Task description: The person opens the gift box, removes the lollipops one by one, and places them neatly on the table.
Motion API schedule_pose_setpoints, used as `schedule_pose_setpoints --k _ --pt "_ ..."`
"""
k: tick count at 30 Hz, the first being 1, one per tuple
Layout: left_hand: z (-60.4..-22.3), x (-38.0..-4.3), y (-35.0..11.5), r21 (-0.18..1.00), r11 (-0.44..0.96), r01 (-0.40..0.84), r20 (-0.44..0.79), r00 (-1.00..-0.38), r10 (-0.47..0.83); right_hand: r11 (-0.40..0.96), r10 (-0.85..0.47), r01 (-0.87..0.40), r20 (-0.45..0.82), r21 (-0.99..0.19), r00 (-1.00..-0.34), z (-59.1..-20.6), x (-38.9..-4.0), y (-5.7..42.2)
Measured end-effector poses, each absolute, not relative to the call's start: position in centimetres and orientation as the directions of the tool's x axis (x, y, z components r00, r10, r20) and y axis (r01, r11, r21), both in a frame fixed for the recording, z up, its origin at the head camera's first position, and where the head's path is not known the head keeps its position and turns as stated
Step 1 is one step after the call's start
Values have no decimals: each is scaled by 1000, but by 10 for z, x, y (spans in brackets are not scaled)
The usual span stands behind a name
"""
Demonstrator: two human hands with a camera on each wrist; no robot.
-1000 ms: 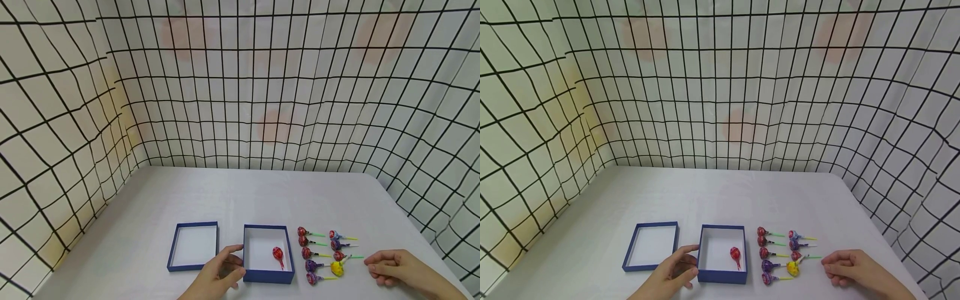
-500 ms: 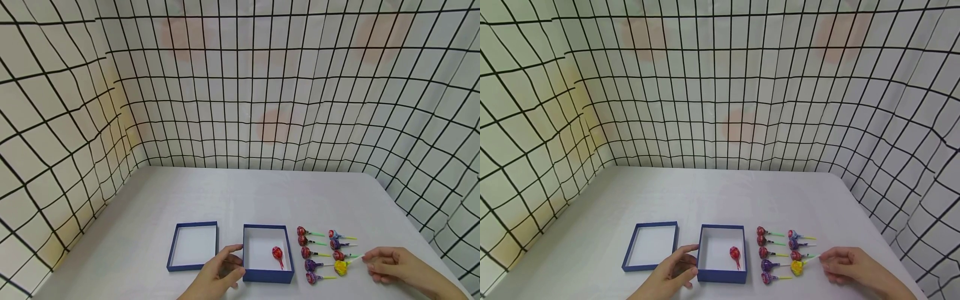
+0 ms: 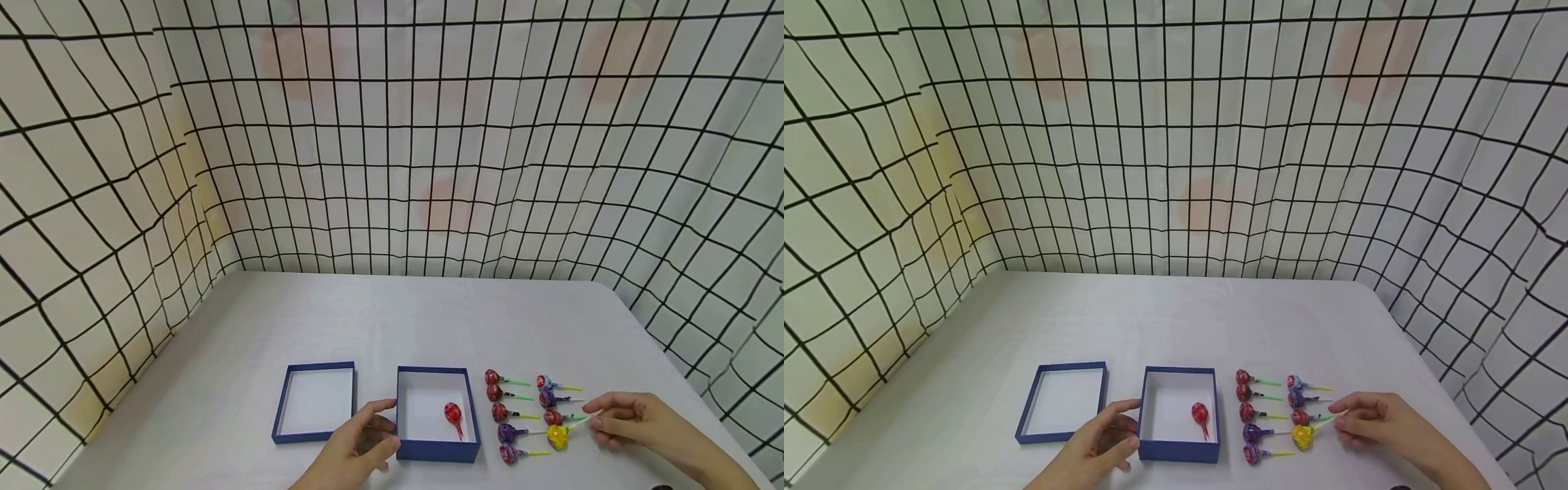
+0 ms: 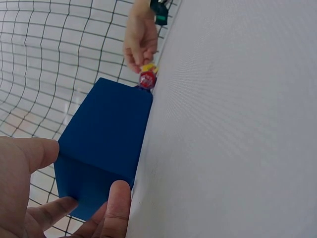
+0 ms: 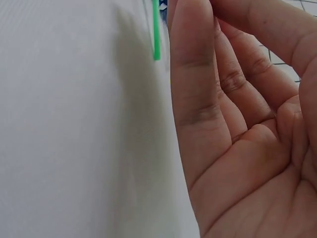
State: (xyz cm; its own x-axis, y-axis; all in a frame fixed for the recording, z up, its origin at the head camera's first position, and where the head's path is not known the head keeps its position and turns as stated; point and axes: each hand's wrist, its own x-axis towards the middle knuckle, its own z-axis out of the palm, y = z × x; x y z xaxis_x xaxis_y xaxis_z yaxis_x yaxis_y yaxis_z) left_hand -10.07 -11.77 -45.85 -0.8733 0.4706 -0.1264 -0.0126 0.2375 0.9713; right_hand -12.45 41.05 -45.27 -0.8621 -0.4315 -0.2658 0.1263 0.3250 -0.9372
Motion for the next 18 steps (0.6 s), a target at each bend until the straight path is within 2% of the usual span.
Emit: schedule_pose_setpoints --k 8,18 --pt "-458 -100 -119 973 232 -5 -118 -872 476 304 -427 163 -287 -939 -858 -456 -125 412" --pt "-457 -100 -118 972 235 -1 -115 -874 472 291 -432 112 -234 -950 -871 -456 -123 411"
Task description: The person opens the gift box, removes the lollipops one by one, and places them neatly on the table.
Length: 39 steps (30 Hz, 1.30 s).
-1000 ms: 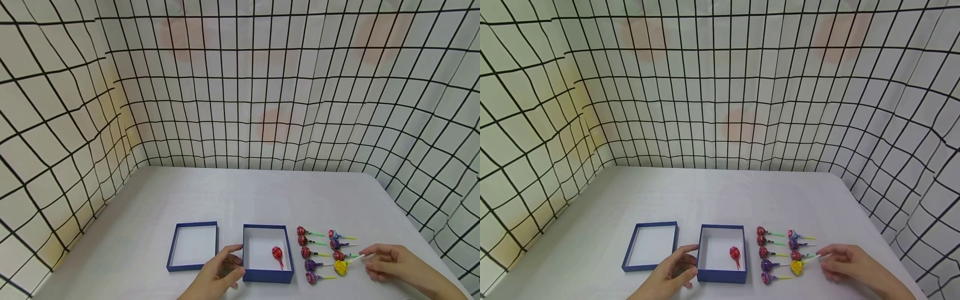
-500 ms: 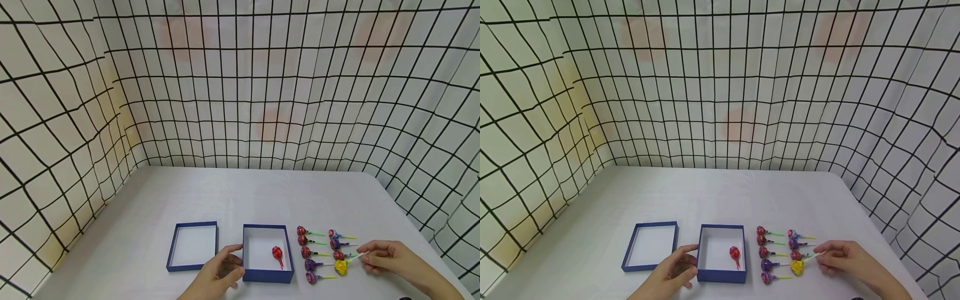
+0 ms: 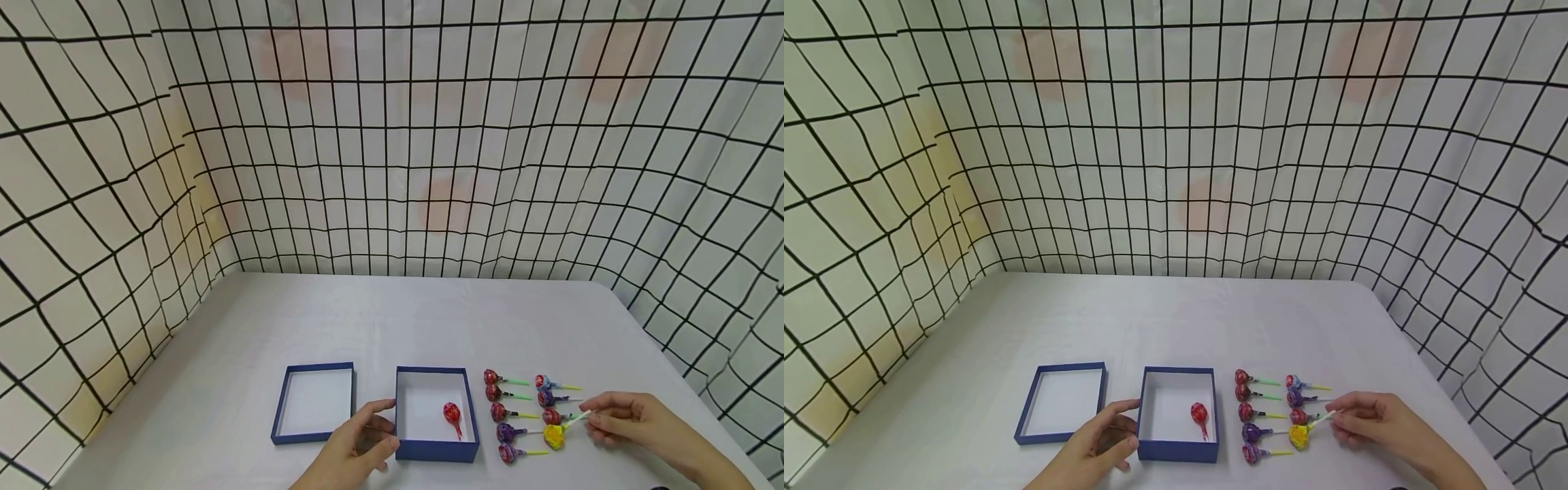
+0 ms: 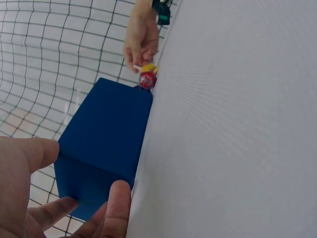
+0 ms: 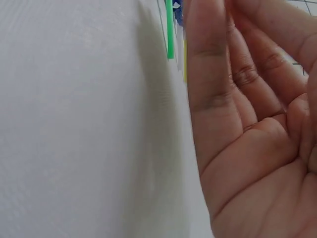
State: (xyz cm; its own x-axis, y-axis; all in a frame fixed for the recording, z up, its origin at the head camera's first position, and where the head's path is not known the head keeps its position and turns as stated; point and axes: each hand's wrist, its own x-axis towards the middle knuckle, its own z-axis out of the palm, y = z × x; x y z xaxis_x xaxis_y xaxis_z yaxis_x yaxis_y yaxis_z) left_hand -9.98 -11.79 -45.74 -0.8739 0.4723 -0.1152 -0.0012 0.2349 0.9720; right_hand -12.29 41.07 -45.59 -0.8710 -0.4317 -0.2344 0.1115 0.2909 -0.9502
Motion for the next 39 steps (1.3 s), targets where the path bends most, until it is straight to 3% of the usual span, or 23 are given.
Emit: schedule_pose_setpoints --k 12,23,32,39 --pt "-456 -100 -119 974 224 13 -98 -873 477 475 -313 70 -243 -877 -918 -450 -121 405" --pt "-458 -100 -120 977 213 27 -79 -876 475 397 -387 102 -268 -912 -882 -457 -119 414" --pt "-458 -100 -120 977 212 34 -74 -874 481 550 -279 127 -325 -825 -903 -457 -117 415" --pt "-459 -101 -120 976 215 39 -72 -872 484 571 -226 168 -351 -804 -909 -456 -115 414"
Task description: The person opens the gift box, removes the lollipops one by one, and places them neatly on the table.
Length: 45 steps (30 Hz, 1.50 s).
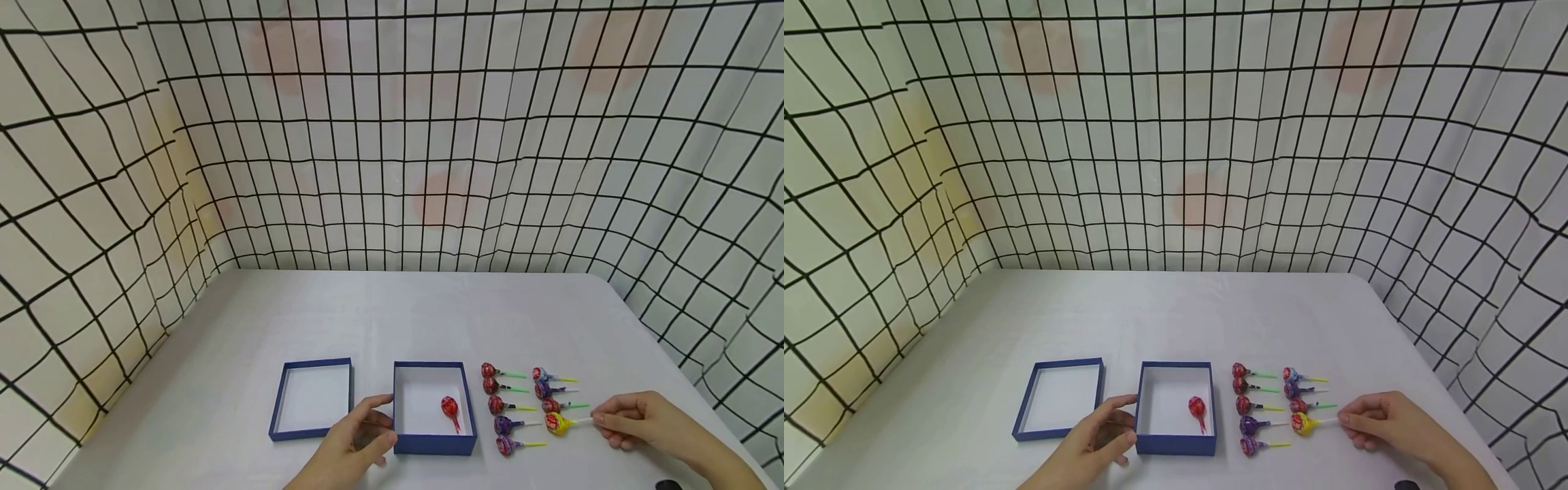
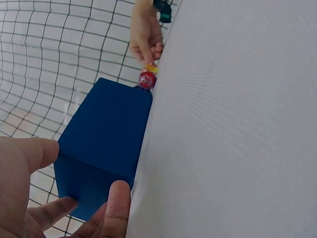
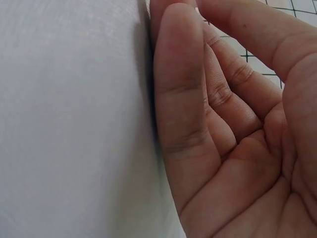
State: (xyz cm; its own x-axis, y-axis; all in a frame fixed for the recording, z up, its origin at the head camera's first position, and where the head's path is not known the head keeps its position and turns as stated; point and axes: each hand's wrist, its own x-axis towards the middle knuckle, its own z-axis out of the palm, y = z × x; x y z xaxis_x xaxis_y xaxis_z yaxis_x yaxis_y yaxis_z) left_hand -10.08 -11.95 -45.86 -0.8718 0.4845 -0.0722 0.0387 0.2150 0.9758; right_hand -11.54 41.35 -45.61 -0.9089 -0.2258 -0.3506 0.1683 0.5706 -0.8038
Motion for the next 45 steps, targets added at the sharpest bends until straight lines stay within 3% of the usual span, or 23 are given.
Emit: schedule_pose_setpoints --k 9,28,45 --pt "-458 -100 -119 976 220 9 -98 -877 470 541 -257 157 -341 -826 -904 -450 -115 416" --pt "-455 -99 -119 975 220 7 -98 -881 462 630 -248 59 -272 -775 -930 -406 -126 408" --pt "-456 -97 -117 973 231 -7 -115 -881 458 670 -403 -144 -194 -728 -894 -347 -142 313"
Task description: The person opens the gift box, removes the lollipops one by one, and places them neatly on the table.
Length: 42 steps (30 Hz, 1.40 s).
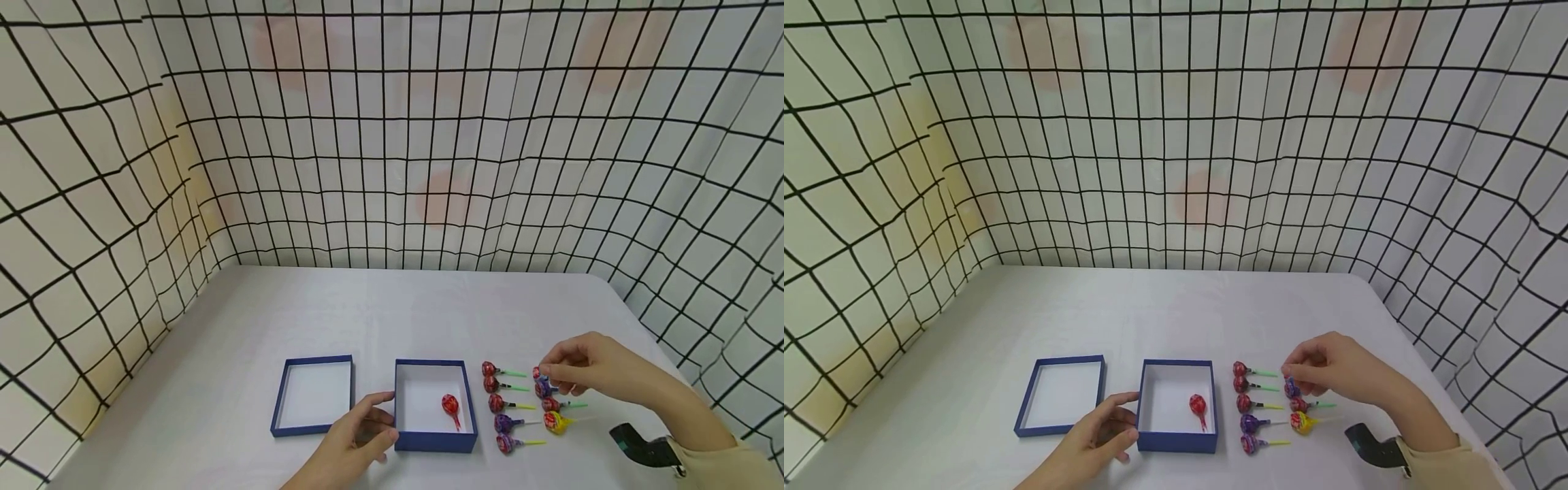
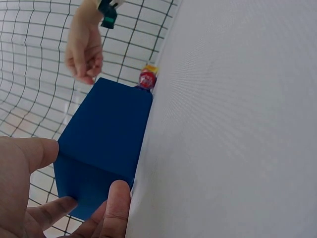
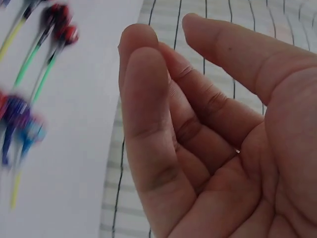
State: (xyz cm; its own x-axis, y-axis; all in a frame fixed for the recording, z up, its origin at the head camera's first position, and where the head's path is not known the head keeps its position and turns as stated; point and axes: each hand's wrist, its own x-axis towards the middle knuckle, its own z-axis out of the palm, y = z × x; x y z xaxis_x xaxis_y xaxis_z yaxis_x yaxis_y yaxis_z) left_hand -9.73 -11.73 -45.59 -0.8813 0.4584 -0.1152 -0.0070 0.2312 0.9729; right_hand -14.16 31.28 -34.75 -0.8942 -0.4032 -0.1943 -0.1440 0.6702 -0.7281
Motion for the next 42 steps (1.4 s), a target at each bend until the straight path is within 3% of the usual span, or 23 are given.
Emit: schedule_pose_setpoints --k 10,24,34,42 --pt "-458 -98 -118 974 227 -9 -116 -878 464 693 -490 -232 -209 -683 -846 -330 -147 244" --pt "-459 -98 -118 977 215 7 -97 -878 468 738 -531 -289 -261 -610 -806 -331 -154 185" --pt "-459 -100 -119 978 209 13 -88 -879 469 803 -481 -256 -332 -538 -811 -339 -157 159" --pt "-461 -101 -119 980 192 44 -55 -877 477 876 -430 -299 -329 -379 -841 -351 -159 145"
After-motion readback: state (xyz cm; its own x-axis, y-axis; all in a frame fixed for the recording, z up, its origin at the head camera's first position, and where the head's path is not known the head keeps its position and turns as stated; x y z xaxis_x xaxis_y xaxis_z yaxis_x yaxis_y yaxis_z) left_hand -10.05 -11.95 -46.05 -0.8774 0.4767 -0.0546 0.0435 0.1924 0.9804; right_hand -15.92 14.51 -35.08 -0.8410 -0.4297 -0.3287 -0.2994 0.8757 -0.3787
